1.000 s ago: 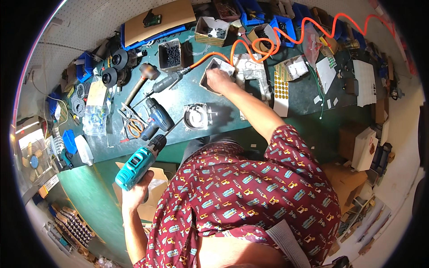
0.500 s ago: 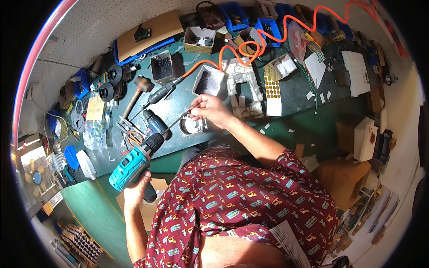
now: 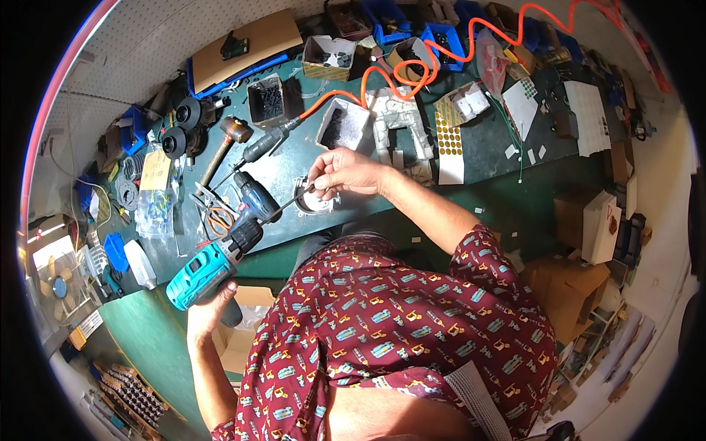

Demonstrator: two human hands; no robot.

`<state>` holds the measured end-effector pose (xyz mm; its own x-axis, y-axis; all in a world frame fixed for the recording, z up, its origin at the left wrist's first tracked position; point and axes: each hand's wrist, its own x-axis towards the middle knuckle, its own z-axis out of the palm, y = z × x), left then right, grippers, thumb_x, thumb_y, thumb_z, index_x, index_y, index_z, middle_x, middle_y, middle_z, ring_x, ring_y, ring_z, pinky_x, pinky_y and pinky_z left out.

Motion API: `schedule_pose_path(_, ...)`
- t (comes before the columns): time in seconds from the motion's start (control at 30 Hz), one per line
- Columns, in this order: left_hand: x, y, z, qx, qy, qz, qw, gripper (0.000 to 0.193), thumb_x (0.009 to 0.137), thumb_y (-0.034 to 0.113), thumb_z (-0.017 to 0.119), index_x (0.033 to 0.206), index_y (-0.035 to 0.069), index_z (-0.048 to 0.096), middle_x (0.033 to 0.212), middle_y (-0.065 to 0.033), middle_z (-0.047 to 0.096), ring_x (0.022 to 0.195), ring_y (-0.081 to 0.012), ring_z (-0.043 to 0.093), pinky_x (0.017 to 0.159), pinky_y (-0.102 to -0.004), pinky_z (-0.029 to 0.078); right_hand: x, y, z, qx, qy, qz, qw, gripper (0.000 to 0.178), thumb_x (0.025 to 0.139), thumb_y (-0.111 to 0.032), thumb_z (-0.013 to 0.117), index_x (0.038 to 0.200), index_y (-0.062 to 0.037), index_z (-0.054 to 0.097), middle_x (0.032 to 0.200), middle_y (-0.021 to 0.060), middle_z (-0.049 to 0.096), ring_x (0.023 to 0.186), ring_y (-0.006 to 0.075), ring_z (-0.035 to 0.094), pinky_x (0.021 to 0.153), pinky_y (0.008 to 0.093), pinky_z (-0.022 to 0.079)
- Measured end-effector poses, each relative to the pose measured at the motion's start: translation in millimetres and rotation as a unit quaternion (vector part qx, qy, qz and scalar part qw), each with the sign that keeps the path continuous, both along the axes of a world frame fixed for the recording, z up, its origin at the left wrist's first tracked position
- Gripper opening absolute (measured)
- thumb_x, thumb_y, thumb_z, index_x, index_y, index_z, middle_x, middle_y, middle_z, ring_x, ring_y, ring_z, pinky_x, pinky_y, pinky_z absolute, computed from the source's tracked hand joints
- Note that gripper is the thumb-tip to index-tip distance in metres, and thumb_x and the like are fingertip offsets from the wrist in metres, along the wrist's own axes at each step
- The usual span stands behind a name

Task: The person assembles a small electrical component on a cluttered workbench. They use a cordless drill to fasten parts, then insert and secure wires into the housing using their hands and a screwdriver.

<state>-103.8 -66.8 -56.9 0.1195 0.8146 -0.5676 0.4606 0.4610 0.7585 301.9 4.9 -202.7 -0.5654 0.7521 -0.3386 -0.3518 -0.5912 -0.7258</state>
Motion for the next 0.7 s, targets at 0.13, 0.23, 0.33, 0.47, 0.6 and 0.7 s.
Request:
schedule_pose_path(0.13,-9.6,2.2,-0.6,-0.013,0.016,-0.040,0.999,0.040,0.086,0.020,0.083,0.121,0.007,0.068,0.112,-0.0040,0.069,0.101,-0.0182,0.064,0.090,-0.0353,0.052,-8.4,5.3,-11.1,0.120,-0.102,0.007,0.987,0.029,0.088,-0.003,0.071,0.114,0.0042,0.064,0.101,0.0130,0.073,0.087,0.0192,0.073,0.078,0.0315,0.061)
schedule_pose_path(0.23,-6.1,-0.1,0.1,0.008,0.047,-0.043,0.998,0.036,0.087,0.012,0.079,0.120,0.006,0.067,0.109,-0.0042,0.069,0.097,-0.0175,0.063,0.088,-0.0348,0.052,-12.5,14.7,-5.7,0.333,-0.322,0.048,0.885,0.059,0.080,-0.009,0.076,0.136,-0.0044,0.057,0.125,0.0126,0.068,0.117,0.0264,0.064,0.097,0.0414,0.055)
schedule_pose_path(0.33,14.9,9.8,9.8,0.059,0.073,-0.110,0.989,0.034,0.087,0.009,0.078,0.119,0.004,0.066,0.106,-0.0043,0.068,0.094,-0.0163,0.063,0.086,-0.0334,0.052,-17.3,14.2,-18.4,0.561,-0.441,0.103,0.693,0.080,0.072,-0.015,0.080,0.146,-0.0100,0.049,0.149,0.0149,0.049,0.138,0.0330,0.046,0.111,0.0475,0.044)
schedule_pose_path(0.47,37.1,19.1,16.8,0.074,0.029,-0.140,0.987,0.031,0.085,0.001,0.076,0.115,0.003,0.067,0.102,-0.0050,0.069,0.090,-0.0136,0.062,0.081,-0.0308,0.052,-33.6,15.9,-29.8,0.512,-0.484,0.250,0.664,0.093,0.070,-0.017,0.082,0.153,-0.0152,0.038,0.161,0.0140,0.030,0.144,0.0371,0.034,0.116,0.0495,0.037)
schedule_pose_path(0.6,66.8,30.8,30.1,0.138,0.082,-0.206,0.965,0.021,0.085,0.002,0.077,0.105,0.001,0.071,0.083,-0.0065,0.072,0.072,-0.0112,0.062,0.069,-0.0293,0.053,-36.4,17.4,-65.2,0.539,-0.426,0.207,0.697,0.084,0.070,-0.018,0.078,0.148,-0.0179,0.044,0.156,0.0136,0.037,0.136,0.0398,0.045,0.107,0.0493,0.047)
schedule_pose_path(0.7,66.9,32.1,30.4,0.121,0.137,-0.223,0.958,0.018,0.083,0.009,0.081,0.097,0.001,0.073,0.074,-0.0098,0.071,0.063,-0.0147,0.065,0.064,-0.0299,0.053,-36.4,13.0,-65.3,0.553,-0.433,0.214,0.679,0.078,0.071,-0.018,0.077,0.144,-0.0194,0.048,0.147,0.0126,0.045,0.126,0.0384,0.054,0.099,0.0493,0.052)
